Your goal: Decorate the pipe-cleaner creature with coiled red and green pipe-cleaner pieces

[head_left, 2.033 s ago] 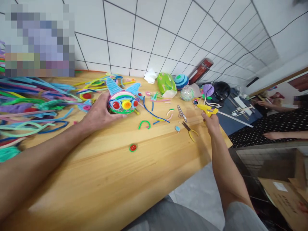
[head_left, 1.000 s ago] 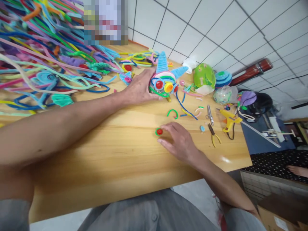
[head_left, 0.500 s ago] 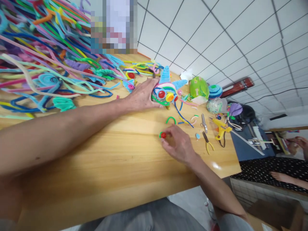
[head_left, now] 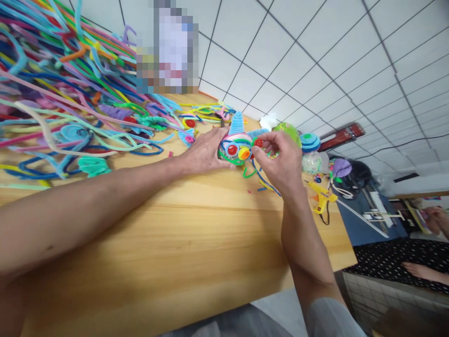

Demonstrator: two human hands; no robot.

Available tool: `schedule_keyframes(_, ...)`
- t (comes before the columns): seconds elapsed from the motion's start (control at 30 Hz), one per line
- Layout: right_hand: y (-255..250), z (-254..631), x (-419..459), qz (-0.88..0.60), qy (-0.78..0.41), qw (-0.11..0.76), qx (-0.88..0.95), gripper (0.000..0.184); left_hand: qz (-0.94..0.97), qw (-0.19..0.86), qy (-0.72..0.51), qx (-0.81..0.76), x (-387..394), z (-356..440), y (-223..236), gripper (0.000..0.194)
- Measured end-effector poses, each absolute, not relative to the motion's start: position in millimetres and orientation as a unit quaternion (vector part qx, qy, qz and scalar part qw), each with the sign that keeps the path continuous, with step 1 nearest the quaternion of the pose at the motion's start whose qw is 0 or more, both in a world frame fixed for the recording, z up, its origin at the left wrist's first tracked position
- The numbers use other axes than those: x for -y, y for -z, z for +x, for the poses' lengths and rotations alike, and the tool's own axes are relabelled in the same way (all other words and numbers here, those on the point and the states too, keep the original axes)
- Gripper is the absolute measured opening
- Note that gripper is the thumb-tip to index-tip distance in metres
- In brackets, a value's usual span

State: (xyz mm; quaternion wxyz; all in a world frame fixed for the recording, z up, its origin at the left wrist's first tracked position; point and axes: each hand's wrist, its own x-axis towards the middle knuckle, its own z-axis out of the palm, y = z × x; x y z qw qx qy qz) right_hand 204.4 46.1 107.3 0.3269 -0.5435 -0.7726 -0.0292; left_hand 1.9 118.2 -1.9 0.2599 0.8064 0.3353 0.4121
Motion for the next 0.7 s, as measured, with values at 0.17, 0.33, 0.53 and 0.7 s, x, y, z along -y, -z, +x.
schedule_keyframes(0.17, -111.3, 210.1, -56.5, -0.523, 0.006, 0.295, 0.800, 0.015, 0.811, 0.263, -0.405, -0.330, -118.1, 1.4, 0.9, 0.090)
schedule_keyframes(0.33, -111.8, 212.6, -62.5, -0.499, -0.001, 0.248, 0.830, 0.018, 0.811, 0.260, -0.409, -0.327, -120.0, 2.2, 2.8, 0.088)
schedule_keyframes(0.53, -111.8, 215.4, -67.8, -0.494, -0.010, 0.215, 0.843, 0.023, 0.812, 0.254, -0.406, -0.333, -120.9, 2.9, 4.7, 0.090)
schedule_keyframes(0.7, -116.1, 215.1, -66.3, -0.494, -0.029, 0.237, 0.836, 0.019, 0.807, 0.267, -0.412, -0.328, -120.3, 2.5, 4.4, 0.090)
